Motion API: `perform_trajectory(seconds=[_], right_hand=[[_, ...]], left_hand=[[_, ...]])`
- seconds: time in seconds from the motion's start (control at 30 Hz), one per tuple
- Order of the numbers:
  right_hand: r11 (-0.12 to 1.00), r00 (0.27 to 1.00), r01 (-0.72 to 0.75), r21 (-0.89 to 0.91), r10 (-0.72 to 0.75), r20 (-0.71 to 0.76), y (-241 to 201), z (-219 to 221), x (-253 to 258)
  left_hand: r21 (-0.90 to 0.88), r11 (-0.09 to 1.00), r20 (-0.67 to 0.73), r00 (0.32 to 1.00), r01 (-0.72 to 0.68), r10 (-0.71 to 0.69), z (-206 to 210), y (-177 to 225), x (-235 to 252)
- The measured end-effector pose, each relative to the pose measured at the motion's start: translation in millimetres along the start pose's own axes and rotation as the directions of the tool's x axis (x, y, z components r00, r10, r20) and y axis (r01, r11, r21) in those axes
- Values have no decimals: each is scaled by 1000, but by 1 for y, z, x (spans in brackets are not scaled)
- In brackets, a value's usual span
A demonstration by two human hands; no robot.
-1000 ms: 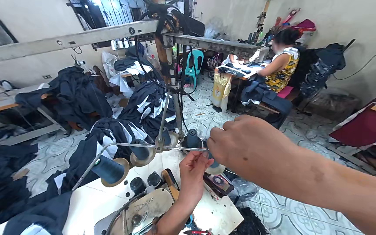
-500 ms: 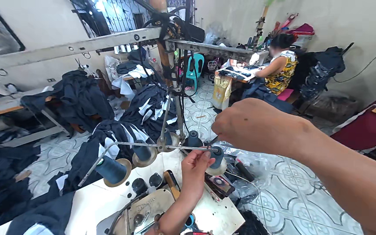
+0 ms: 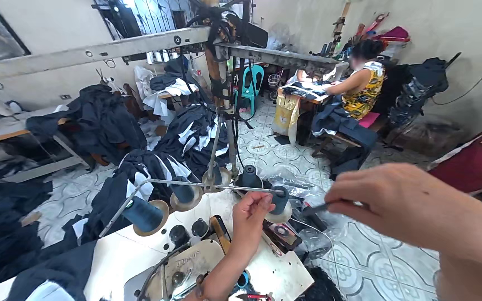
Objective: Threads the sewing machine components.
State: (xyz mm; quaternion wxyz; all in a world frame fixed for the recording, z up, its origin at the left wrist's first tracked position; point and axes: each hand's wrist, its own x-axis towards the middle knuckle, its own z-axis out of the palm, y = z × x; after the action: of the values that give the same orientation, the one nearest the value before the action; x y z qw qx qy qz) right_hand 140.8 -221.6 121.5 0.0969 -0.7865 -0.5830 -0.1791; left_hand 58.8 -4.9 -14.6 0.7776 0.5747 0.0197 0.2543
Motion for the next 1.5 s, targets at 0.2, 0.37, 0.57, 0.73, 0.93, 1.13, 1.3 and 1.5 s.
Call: perform_trajectory(seconds=[0.2, 0.37, 0.57, 0.73, 0.93, 1.13, 1.3, 1.5], right_hand=[[705, 914, -298, 643, 15, 406, -2, 125, -67], [471, 660, -730, 494, 300, 689, -58, 295, -113], [529, 634, -771, 355, 586, 504, -112, 416, -143], [559, 627, -762, 327, 510, 588, -109, 422, -138], [305, 780, -485, 820, 574, 248, -85, 274, -72], [231, 781, 6, 973, 607, -149, -67, 166, -18], [199, 829, 40, 979, 540, -144, -66, 160, -1], [169, 844, 4, 986, 528, -93, -62, 155, 4]], left_hand=[[151, 989, 40, 999, 3, -9, -21, -4, -17], [195, 981, 70, 998, -20, 6, -27, -2, -24], [255, 966, 121, 989, 49, -82, -28, 9, -26], [275, 953, 189, 964, 130, -186, -31, 17, -27], [338, 939, 268, 949, 72, -169, -37, 25, -25], [415, 910, 293, 945, 9, -143, -31, 26, -25], [478, 878, 287, 951, -40, -113, -31, 29, -25], [567, 820, 306, 945, -84, -115, -35, 24, -32]])
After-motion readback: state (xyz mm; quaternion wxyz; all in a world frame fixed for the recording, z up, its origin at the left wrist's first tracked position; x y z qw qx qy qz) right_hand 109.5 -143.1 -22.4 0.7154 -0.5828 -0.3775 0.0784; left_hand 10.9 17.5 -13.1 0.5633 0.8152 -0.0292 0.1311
